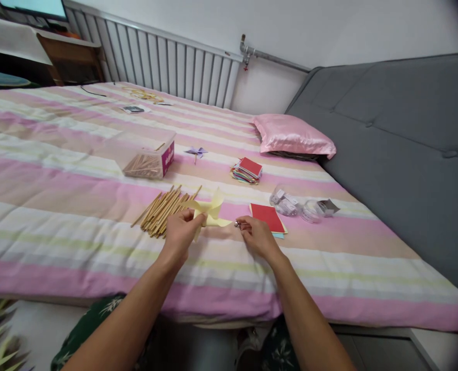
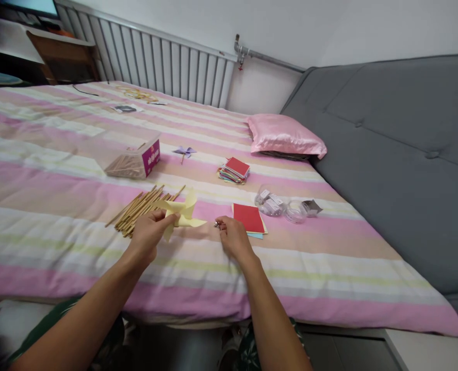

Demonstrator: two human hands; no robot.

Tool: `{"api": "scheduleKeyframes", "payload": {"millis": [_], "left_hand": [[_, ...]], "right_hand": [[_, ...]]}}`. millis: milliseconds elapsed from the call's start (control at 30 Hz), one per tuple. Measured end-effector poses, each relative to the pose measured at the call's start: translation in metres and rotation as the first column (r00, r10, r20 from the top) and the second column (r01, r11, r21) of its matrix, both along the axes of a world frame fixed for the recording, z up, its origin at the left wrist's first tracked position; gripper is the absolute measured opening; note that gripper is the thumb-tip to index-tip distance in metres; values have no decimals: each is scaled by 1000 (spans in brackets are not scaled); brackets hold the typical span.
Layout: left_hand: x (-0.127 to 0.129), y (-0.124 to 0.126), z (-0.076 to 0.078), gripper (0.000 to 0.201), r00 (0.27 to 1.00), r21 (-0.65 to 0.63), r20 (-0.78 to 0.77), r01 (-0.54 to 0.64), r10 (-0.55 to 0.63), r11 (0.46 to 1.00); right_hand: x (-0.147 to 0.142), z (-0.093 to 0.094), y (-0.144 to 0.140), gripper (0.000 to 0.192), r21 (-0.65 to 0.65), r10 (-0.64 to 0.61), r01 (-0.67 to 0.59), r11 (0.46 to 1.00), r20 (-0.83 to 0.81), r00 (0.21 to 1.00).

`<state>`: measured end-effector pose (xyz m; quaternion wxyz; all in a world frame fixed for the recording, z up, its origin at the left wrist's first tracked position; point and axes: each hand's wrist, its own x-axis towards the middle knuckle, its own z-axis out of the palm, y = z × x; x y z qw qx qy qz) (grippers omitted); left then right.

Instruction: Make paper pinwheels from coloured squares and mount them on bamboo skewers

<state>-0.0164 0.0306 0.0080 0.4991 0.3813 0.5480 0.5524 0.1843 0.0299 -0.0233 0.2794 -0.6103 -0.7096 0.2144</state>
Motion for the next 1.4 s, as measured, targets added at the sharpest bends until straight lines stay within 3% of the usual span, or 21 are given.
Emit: {"api": "scheduleKeyframes", "payload": {"millis": [167, 467, 600, 933, 1400], "left_hand": [[3, -1, -4, 17, 999, 2, -31, 8, -8, 1000], [10, -2, -14, 19, 999, 22, -19, 44, -44, 999], [12, -3, -15, 22, 998, 10, 30, 60, -60, 998], [14, 1, -15, 21, 985, -78, 145, 103, -91, 992], [28, 36, -13, 20, 995, 46, 98, 26, -31, 999]], "right_hand": [[8, -1, 0, 40, 9, -12, 13, 1000, -20, 1000], [6, -4, -3, 15, -26, -151, 154, 988, 105, 983], [1, -1, -3, 13, -36, -159, 166, 985, 155, 975], [-6, 2, -7, 14, -58, -75, 85, 995, 150, 986], [-10, -2, -7, 21, 24, -23, 21, 999, 66, 998]]}}
